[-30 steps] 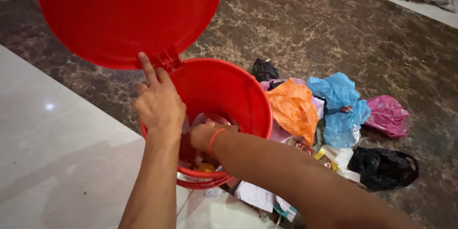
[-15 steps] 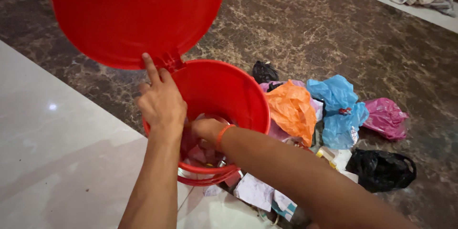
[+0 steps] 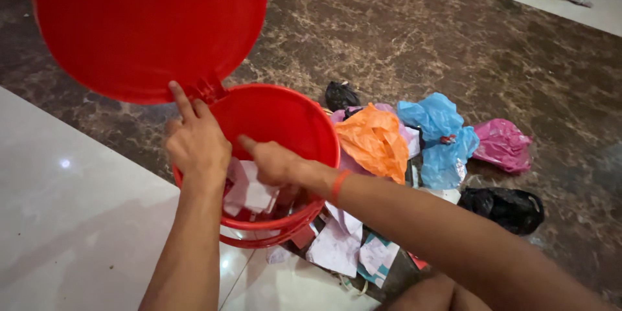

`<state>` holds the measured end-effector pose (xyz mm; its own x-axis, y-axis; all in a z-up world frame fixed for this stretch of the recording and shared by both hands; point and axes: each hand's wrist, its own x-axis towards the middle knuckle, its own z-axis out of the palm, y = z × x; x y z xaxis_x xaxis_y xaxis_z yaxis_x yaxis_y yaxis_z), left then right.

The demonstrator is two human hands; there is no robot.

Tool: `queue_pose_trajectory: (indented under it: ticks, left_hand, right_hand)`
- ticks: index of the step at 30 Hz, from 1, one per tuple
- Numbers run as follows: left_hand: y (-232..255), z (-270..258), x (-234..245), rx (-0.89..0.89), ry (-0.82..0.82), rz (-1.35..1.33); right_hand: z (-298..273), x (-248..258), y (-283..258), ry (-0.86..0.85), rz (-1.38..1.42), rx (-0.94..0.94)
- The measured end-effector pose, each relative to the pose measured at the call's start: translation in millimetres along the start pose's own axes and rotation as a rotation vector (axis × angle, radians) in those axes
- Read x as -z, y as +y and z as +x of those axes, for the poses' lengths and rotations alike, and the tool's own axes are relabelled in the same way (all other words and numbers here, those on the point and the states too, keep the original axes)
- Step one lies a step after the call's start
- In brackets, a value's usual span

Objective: The person sits on the floor and sorts trash from a red bucket, picking up items like paper, cardboard, and plastic by hand and placing them on the floor.

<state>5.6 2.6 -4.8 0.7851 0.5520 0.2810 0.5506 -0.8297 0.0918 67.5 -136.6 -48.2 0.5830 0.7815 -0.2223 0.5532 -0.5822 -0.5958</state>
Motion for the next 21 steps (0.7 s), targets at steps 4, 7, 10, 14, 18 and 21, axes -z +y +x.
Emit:
queue_pose_trajectory:
  ticks: [4, 7, 10, 14, 18, 21]
  left_hand:
    - [1.2, -0.5, -0.3, 0.003, -0.019, 0.026]
    - [1.4, -0.3, 0.9, 0.010, -0.016, 0.026]
    - [0.3, 0.5, 1.2, 0.011, -0.020, 0.017]
    - [1.9, 2.7, 1.9, 0.030, -0.062, 0.016]
    - [1.8, 2.7, 3.7, 0.039, -0.100, 0.008]
    - [1.0, 2.2, 1.6, 0.025, -0.069, 0.037]
  right_hand:
    - [-15.8, 10.5, 7.0, 0.161, -0.064, 0.010]
    - [-15.0, 10.6, 9.7, 0.256, 0.008, 0.019]
    - [-13.1, 16.4, 4.4, 0.354, 0.120, 0.004]
    - [-17.4, 24.2, -3.4, 0.430, 0.192, -0.032]
    - [-23.8, 33.4, -10.6, 0.534, 0.291, -0.116]
    - [-28.1, 38.6, -14.0, 0.618, 0.292, -0.134]
